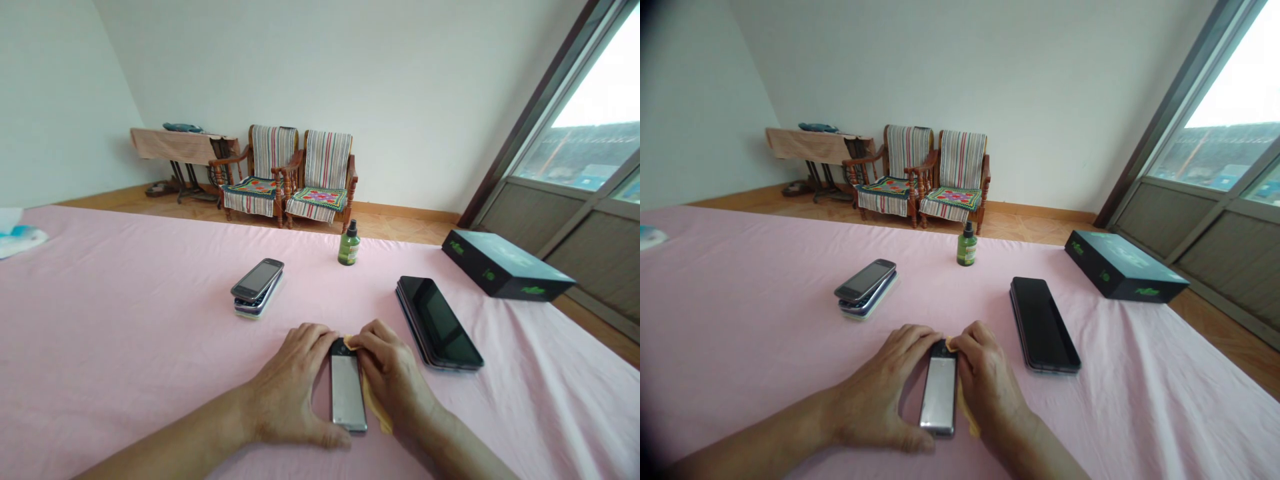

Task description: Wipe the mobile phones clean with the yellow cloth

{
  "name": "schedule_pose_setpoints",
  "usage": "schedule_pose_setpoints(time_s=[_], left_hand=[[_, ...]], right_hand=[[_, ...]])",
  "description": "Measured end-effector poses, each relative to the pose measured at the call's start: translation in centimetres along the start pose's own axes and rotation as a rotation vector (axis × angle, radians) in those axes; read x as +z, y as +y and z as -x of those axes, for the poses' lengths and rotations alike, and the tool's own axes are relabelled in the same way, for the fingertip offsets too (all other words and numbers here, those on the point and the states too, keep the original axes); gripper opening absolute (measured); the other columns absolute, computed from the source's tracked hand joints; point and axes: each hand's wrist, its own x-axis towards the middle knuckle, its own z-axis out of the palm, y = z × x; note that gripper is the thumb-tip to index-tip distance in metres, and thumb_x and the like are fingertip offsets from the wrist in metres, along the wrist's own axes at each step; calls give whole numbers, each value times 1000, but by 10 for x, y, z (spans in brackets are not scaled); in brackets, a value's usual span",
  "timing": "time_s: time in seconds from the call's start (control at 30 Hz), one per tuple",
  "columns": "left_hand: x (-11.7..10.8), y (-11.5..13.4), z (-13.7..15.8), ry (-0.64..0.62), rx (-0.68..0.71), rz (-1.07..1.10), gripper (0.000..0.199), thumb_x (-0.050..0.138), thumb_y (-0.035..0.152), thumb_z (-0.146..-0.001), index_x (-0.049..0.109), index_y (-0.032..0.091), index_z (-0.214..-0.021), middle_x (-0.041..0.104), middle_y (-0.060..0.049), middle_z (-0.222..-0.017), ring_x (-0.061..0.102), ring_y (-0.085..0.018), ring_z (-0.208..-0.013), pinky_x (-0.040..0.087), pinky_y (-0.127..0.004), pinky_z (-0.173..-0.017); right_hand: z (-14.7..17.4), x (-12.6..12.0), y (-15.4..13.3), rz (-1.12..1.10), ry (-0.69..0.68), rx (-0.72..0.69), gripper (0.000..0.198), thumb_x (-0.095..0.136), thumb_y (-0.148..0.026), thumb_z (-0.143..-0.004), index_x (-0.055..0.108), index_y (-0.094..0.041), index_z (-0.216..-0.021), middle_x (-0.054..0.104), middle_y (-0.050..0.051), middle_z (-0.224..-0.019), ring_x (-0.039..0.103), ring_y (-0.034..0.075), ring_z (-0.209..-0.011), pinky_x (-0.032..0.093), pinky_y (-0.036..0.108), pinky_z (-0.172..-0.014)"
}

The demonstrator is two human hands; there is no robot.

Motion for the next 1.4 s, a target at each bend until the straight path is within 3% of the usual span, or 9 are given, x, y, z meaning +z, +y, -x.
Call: schedule_pose_setpoints(time_s=[0.23, 0.43, 0.6, 0.77, 1.2, 1.4], left_hand=[[-1, 1, -1, -20, 6, 3, 91, 81, 59, -55, 47, 17, -128, 50, -13, -122, 45, -34, -110, 37, -52, -100], [1, -1, -1, -2, 24, 12, 92, 80, 63, -55, 47, 18, -129, 50, -13, -123, 45, -35, -111, 37, -53, -101], [0, 0, -1, -20, 25, -18, 92, 79, 64, -57, 47, 18, -130, 50, -13, -124, 45, -35, -112, 36, -53, -102], [0, -1, 0, -18, 17, -35, 94, 79, 66, -56, 46, 16, -129, 49, -14, -125, 45, -35, -113, 37, -53, -102], [0, -2, -1, -26, 32, -57, 96, 77, 67, -58, 43, 18, -133, 49, -13, -127, 44, -35, -114, 36, -51, -103], [1, -3, 0, -22, 34, -63, 97, 77, 69, -57, 44, 17, -133, 49, -14, -127, 45, -35, -114, 36, -51, -103]], right_hand=[[0, -6, -5, 129, -124, -47, 31, 41, -2, -87, 68, -15, -95, 56, 9, -86, 56, 21, -80, 48, 32, -70], [1, -12, -12, 124, -210, -43, 27, 43, -3, -88, 67, -16, -85, 55, 7, -84, 55, 19, -78, 46, 31, -69], [-2, -11, -4, 89, -155, -36, 28, 46, 0, -86, 69, -15, -90, 55, 7, -86, 56, 19, -80, 46, 31, -71], [-3, -13, -5, 50, -204, -51, 30, 46, 4, -83, 68, -15, -87, 56, 7, -86, 56, 19, -80, 46, 30, -71], [0, -7, -2, -34, -119, -12, 28, 47, 3, -82, 69, -15, -86, 55, 6, -84, 56, 19, -79, 44, 30, -70], [1, -6, -3, -33, -144, -18, 28, 46, 3, -82, 67, -15, -86, 55, 6, -85, 56, 18, -78, 44, 30, -70]])
